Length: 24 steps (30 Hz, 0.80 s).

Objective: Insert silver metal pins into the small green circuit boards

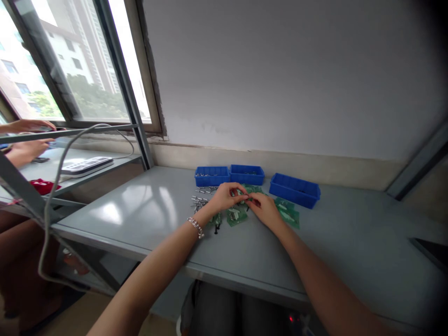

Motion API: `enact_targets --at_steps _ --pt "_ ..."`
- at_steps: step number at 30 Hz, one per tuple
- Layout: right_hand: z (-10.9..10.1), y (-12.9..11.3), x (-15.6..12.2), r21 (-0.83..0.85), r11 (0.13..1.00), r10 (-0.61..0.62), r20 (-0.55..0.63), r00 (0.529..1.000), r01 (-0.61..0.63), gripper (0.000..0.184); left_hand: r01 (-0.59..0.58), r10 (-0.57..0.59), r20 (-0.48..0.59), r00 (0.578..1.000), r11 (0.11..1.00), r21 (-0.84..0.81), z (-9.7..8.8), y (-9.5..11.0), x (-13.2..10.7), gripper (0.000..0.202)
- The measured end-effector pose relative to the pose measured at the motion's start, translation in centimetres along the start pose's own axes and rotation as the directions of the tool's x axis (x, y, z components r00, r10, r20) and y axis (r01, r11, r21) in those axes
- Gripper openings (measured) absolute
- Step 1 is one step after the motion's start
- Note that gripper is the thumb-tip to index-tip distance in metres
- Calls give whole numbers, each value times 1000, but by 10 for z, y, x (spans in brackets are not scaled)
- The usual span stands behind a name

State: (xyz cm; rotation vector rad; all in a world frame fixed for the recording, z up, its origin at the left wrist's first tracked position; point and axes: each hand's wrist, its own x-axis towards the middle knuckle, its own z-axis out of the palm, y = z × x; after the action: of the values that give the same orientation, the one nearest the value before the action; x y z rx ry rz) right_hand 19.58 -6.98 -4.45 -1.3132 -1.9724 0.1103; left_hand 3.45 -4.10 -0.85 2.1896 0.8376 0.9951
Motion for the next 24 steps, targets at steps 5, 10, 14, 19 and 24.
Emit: enact_targets --at_steps 5,10,14,19,24 --pt "1 1 0 -5 1000 6 -2 1000 -6 14 20 -19 -6 1000 1000 21 0 1 0 21" --pt "-1 -1 -1 58 997 51 -5 999 -50 19 8 -8 -22 1000 1000 30 0 -1 0 20" --pt "-2 -3 -1 71 995 65 8 998 -66 21 5 -4 -28 1000 1000 28 0 -1 0 20" --pt "-2 -3 -1 68 995 75 14 997 -76 20 8 -6 -44 999 999 32 -1 -1 0 20" --pt "-2 -3 -1 70 994 79 8 997 -79 19 24 -21 -66 998 999 43 -3 0 1 23"
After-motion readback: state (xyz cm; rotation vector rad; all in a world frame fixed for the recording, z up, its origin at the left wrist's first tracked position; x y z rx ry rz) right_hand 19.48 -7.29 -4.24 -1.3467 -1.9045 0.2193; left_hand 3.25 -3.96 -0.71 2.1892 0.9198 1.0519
